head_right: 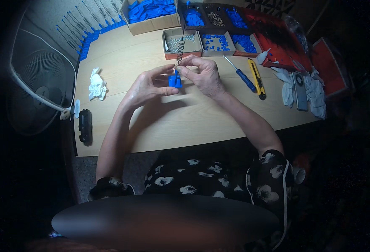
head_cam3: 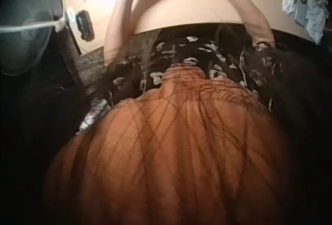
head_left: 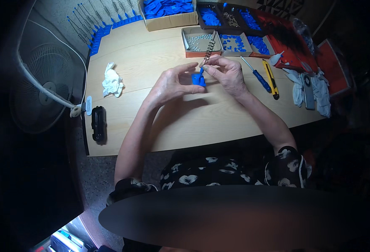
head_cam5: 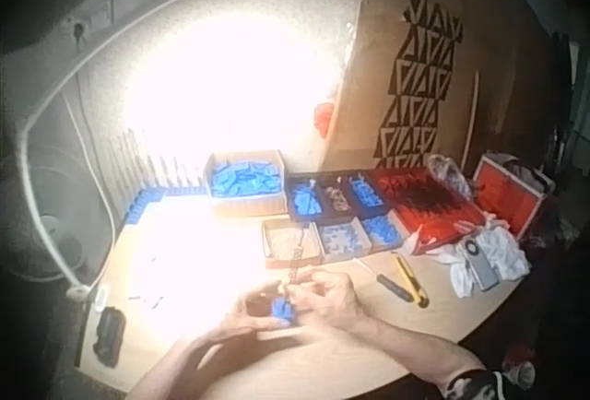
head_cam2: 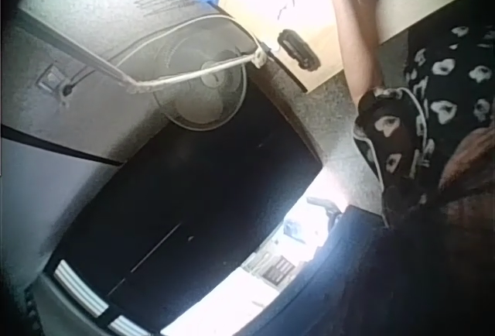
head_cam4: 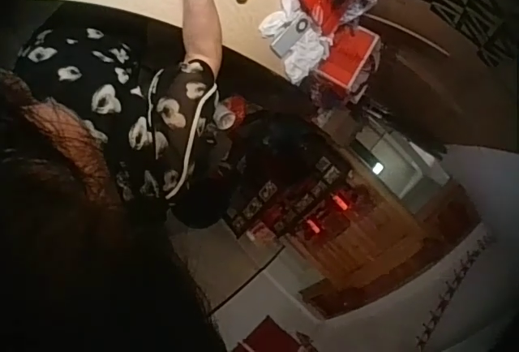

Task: The person assembles a small electrical component by attaching a metal spring to a blue plastic base, then adjusts the spring with a screwdriver.

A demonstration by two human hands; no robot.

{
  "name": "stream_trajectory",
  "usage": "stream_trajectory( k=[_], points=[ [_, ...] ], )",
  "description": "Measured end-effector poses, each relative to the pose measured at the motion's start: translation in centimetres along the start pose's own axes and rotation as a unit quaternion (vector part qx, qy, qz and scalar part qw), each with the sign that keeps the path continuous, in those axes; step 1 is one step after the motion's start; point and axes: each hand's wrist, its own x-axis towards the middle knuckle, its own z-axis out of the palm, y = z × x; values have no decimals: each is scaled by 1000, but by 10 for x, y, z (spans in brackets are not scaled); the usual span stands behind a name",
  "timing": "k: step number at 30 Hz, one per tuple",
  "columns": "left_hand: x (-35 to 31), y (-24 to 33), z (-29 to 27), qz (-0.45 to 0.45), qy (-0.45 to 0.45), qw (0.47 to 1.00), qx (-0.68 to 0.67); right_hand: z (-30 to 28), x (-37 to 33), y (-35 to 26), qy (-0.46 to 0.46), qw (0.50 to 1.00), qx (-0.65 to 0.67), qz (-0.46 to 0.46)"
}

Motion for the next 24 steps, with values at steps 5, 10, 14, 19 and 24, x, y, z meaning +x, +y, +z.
stream_trajectory(
  k=[5, 10, 14, 19, 24],
  points=[
    [-19, -19, 9, -50, -26, 976, -213, 18, -8, -24, -26, 998, -45, -28],
    [-33, -28, -2, -43, -12, 972, -231, 36, 3, -54, -45, 982, -160, -87],
    [-44, -40, -13, -32, -9, 972, -231, 52, 12, -67, -24, 983, -153, -97],
    [-54, -57, -20, -22, -4, 982, -187, 72, 12, -74, -40, 984, -142, -97],
    [-62, -56, -29, -1, -13, 989, -148, 87, 12, -79, -38, 972, -170, -155]
  ],
)
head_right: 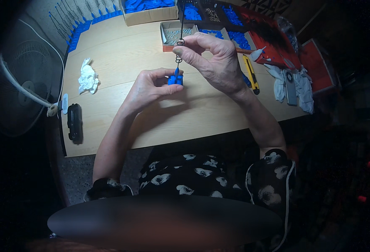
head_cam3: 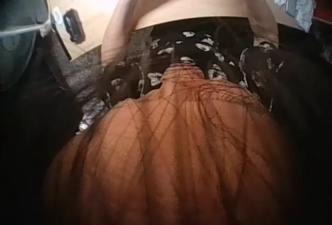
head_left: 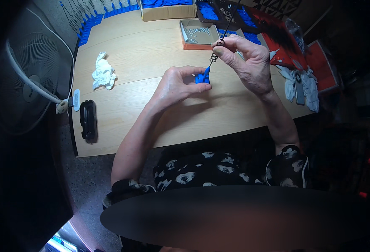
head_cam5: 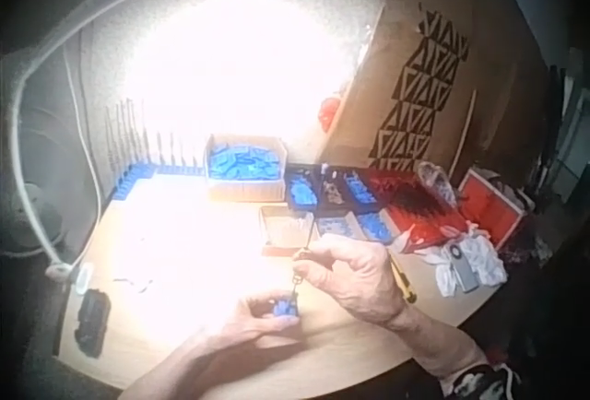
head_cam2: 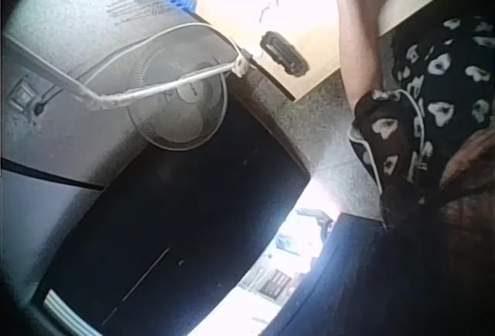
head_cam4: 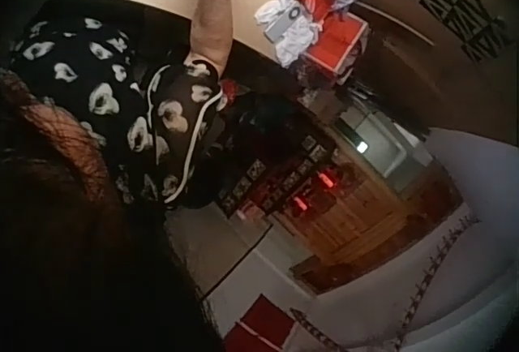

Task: The person assembles a small electrical component by attaching a metal spring to a blue plastic base, then adjusts the spring with a screwdriver.

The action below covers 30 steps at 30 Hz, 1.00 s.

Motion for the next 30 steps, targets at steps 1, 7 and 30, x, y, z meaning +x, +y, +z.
stream_trajectory(
  k=[1, 7, 30],
  points=[
    [-3, 1, -2, 0, 0, 1000, 5, 2, 0, -4, 0, 1000, -4, 10],
    [-11, -4, -7, -1, 5, 1000, 2, 8, -1, -8, 8, 999, -15, 44],
    [-11, -14, -11, 30, 38, 999, 6, 27, -1, -3, 31, 999, -15, -4]
  ],
)
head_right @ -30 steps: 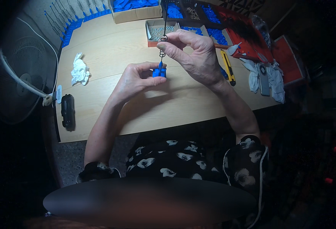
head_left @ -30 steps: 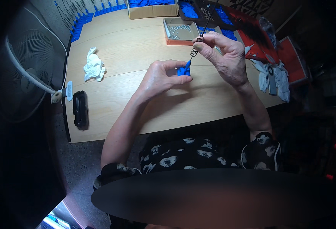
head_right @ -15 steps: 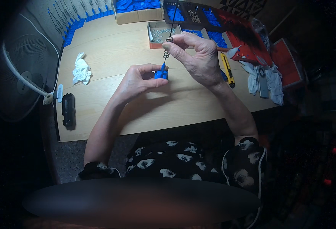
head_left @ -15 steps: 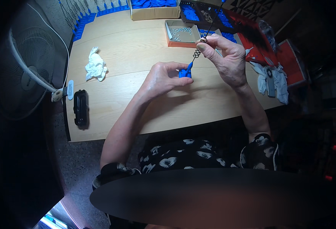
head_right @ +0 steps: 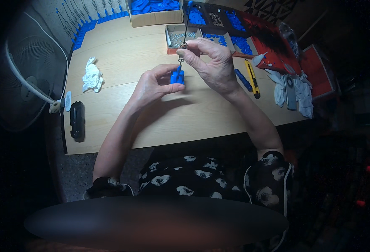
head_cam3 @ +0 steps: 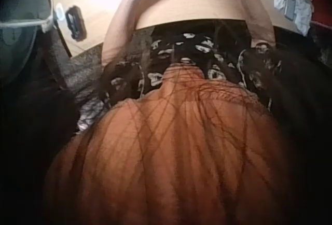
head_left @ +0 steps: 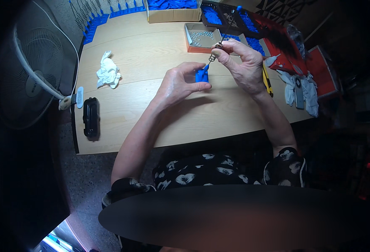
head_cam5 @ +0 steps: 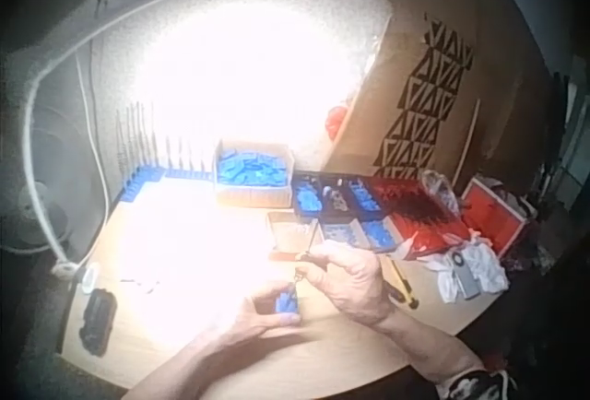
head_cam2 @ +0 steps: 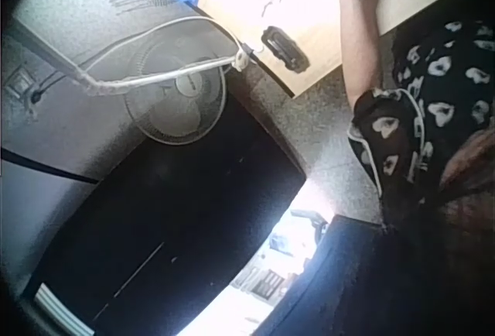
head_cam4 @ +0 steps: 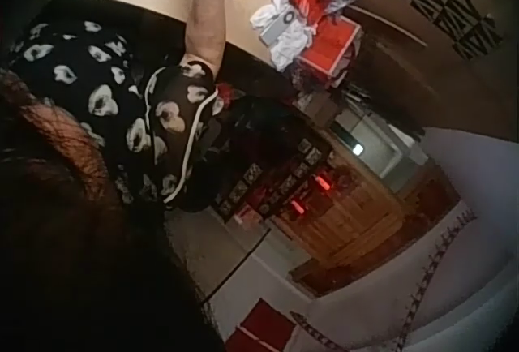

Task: The person assembles a small electrical component by attaching a metal spring to a blue plastic base, then adjusts the spring with a screwdriver.

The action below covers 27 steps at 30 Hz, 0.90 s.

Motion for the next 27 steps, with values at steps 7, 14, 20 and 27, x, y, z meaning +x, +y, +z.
stream_trajectory(
  k=[7, 14, 20, 27],
  points=[
    [8, -4, 9, 59, 73, 976, 198, -5, -15, 46, -17, 992, -125, -13],
    [48, -10, 26, 104, 104, 958, 245, -25, -9, 70, -10, 993, -114, -9],
    [92, -18, 42, 83, 58, 956, 275, -43, -5, 100, 20, 995, -94, -8],
    [128, -7, 66, 83, 61, 965, 241, -81, 6, 119, 47, 994, -90, -40]
  ],
)
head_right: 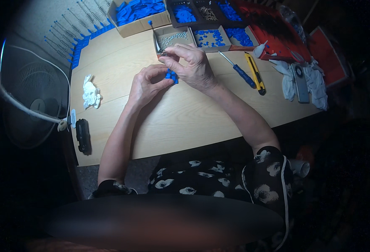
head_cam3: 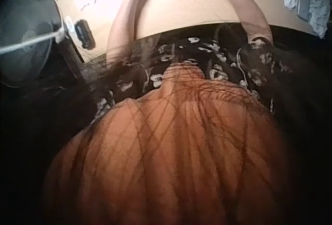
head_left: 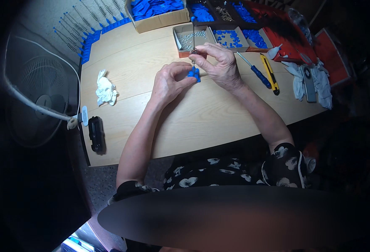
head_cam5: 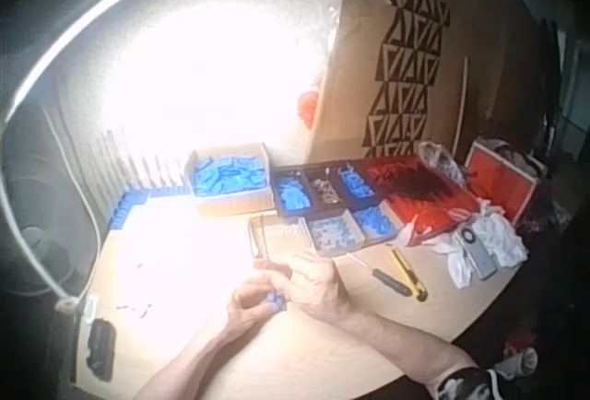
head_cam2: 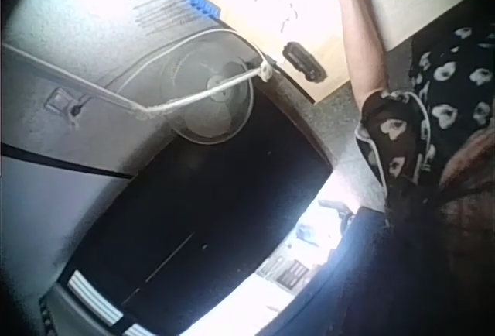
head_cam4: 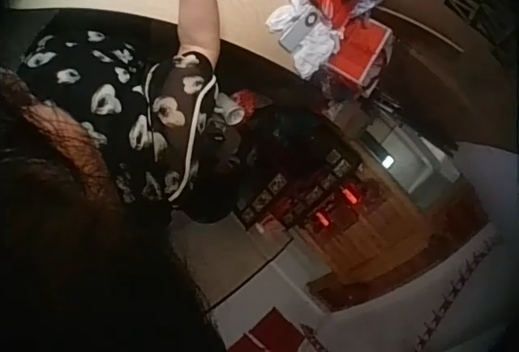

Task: The person assembles a small electrical component by attaching a metal spring to a blue plastic base, then adjusts the spring with a screwdriver.

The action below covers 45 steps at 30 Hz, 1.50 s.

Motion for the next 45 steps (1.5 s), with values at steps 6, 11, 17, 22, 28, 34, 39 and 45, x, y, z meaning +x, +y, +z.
stream_trajectory(
  k=[6, 11, 17, 22, 28, 34, 39, 45],
  points=[
    [34, 28, 32, 8, 18, 999, -39, -47, 3, 21, -4, 1000, 4, 11],
    [35, 32, 43, 8, 37, 999, 15, -68, 2, 28, 7, 1000, 11, 2],
    [24, 27, 33, -6, 47, 999, -27, -141, -26, 48, -77, 969, -214, 92],
    [31, 32, 54, -12, 32, 999, -31, -191, -97, 82, -119, 908, -351, 197],
    [52, 47, 123, 2, 45, 998, -40, -234, -133, 119, -44, 963, -171, 205],
    [69, 52, 144, -12, 47, 998, -49, -221, -116, 109, -110, 931, 122, 326],
    [80, 47, 151, -9, 53, 996, -75, -212, -106, 122, -178, 934, 68, 302],
    [91, 46, 158, -17, 53, 996, -69, -208, -109, 145, -145, 970, -29, 193]
  ],
)
